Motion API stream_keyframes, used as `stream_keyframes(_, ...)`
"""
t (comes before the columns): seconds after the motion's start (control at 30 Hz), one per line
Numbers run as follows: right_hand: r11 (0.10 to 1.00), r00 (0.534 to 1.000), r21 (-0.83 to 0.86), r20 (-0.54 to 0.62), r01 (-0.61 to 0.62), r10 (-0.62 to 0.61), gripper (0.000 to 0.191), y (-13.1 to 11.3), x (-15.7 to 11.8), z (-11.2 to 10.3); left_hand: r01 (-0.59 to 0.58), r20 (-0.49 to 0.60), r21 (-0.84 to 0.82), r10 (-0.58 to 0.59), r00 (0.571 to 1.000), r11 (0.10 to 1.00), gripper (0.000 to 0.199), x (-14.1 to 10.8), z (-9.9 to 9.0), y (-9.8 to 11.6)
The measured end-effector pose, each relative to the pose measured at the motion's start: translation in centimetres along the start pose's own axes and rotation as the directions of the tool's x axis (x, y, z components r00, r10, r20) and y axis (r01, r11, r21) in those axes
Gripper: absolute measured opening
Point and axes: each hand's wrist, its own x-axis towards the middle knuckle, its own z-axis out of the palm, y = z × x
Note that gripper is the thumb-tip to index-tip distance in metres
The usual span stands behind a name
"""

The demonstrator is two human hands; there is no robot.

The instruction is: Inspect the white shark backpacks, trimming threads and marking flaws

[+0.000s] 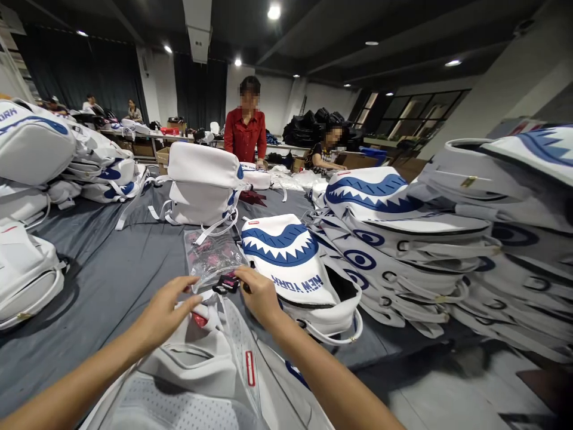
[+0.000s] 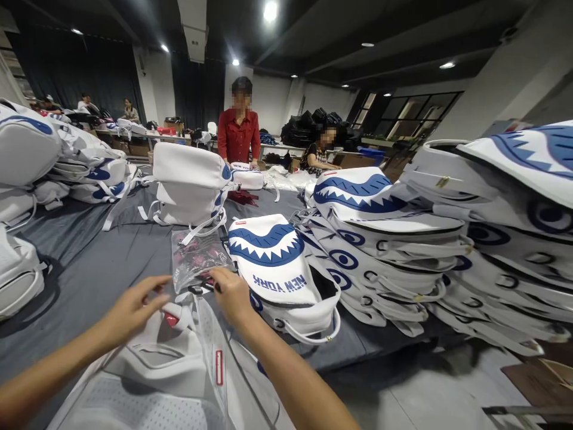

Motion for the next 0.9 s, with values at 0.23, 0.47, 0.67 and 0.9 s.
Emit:
stream_keyframes(0.23,0.829,0.832,0.308,-0.47,0.467,-0.294,0.04,-6.0,-4.6,-3.8,0.253,0.287,-0.525,-0.111,0.952,0.813,0.063,-2.4,1.1,3.8)
stream_keyframes(0.47,0.665,0.993,0.745,-0.11,0.053,0.044,0.011,-8.1,-6.3,-4.0,0.111,0.007,-0.513,-0.125,0.992,0.851,0.039,-6.1,3.1,2.9)
stream_keyframes(0.67,0.878,0.981,0.464,-0.193,0.118,-0.03,0.018,-6.5,-5.6,-2.9,-0.225,-0.329,0.123,0.253,0.91,0.967,0.023,-9.6,2.2,-1.4)
stream_keyframes(0.9,0.995,0.885,0.083,0.457,0.06,-0.091,0.024,-8.0,-4.6,-0.7,0.037,-0.343,0.408,0.116,0.932,0.912,0.063,-13.0,3.5,-9.0)
